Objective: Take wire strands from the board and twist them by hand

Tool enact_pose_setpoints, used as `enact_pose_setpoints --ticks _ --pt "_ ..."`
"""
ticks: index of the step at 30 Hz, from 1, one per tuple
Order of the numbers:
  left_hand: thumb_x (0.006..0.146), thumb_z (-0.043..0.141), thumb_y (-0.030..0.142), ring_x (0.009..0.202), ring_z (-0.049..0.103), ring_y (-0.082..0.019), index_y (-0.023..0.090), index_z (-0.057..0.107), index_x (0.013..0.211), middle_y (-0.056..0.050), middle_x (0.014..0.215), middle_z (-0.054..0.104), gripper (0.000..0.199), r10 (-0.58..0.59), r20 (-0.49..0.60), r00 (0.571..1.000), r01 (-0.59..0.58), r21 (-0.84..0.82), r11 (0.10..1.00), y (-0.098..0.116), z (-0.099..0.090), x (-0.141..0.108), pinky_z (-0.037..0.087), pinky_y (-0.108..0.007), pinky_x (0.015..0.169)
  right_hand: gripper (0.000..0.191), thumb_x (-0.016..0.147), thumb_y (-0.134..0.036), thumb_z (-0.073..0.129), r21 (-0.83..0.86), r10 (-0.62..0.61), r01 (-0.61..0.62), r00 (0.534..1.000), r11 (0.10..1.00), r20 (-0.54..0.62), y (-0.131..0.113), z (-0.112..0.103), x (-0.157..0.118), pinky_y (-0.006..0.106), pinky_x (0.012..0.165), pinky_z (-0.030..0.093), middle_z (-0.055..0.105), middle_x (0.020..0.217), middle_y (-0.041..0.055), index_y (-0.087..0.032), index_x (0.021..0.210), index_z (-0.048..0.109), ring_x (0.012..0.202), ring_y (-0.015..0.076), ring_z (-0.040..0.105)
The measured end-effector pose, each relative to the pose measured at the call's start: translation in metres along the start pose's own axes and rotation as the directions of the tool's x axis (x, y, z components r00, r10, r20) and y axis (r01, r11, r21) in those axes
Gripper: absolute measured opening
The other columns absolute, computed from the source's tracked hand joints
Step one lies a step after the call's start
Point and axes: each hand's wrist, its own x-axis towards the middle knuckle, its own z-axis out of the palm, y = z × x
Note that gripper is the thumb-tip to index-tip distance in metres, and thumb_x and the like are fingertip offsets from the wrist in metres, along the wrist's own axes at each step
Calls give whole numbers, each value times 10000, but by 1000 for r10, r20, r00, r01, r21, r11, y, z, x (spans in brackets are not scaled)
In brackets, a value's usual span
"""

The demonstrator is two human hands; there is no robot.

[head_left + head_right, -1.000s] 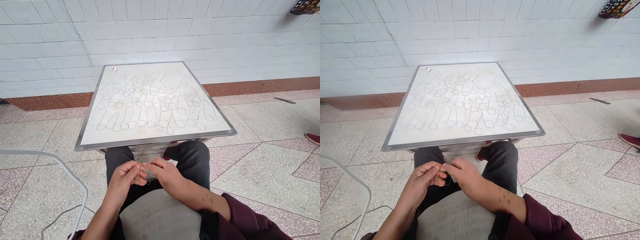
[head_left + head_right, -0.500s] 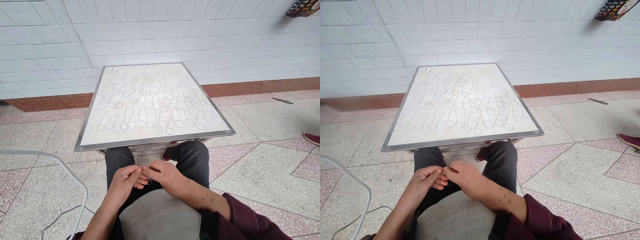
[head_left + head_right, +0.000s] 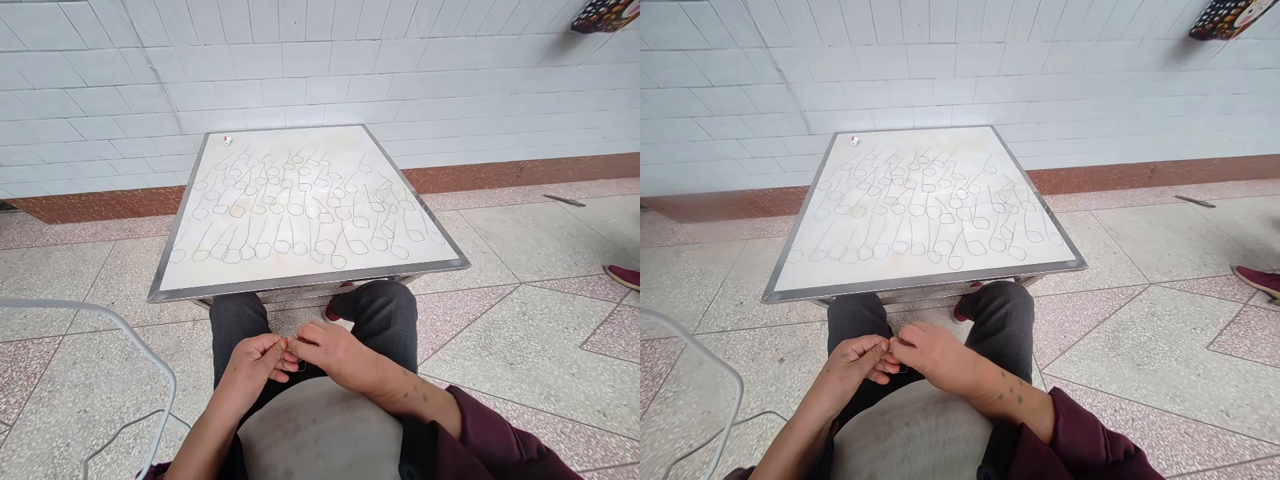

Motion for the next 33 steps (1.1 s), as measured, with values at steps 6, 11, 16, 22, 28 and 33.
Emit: enact_pose_setpoints --ticks 6,11,16,22,28,33 --pt "765 661 561 669 715 -215 141 676 768 -76 723 721 421 8 -46 999 -9 -9 1000 -5 8 1 561 -287 592 195 1011 -299 461 285 241 -198 963 938 -122 5 8 1 270 666 498 626 856 49 -194 1038 622 751 155 592" --pt "840 582 441 663 722 -197 159 679 759 -54 728 718 310 126 -82 989 -116 110 987 -14 17 3 561 -274 611 179 988 -307 516 361 266 -214 959 908 -102 3 4 15 279 719 506 639 862 52 -194 968 653 800 163 599" --pt "891 533 391 643 715 -188 187 682 732 -35 722 722 299 225 -102 969 -199 220 955 -24 16 4 569 -269 604 127 957 -180 534 230 134 -117 989 966 -58 1 1 17 261 659 448 626 835 38 -192 895 644 780 159 550" --pt "925 500 416 633 707 -187 192 682 724 -26 703 710 352 326 -96 941 -295 244 924 -23 18 1 592 -283 616 149 905 -121 505 117 222 -214 973 970 -67 -7 6 16 250 579 388 617 874 40 -197 839 614 780 161 544" --pt "872 575 439 597 711 -199 177 691 743 -37 698 714 314 306 -133 943 -287 140 948 -12 23 -6 596 -299 593 81 938 -264 535 730 590 -369 805 575 -58 -14 11 22 262 661 452 597 784 -7 -222 888 583 707 131 552" --pt "839 629 483 589 712 -204 157 685 735 -55 674 713 347 234 -85 968 -232 36 972 -1 23 -13 583 -294 587 212 842 -379 691 980 676 -198 718 -31 166 -19 10 26 260 637 436 571 730 -26 -212 839 561 643 116 505"
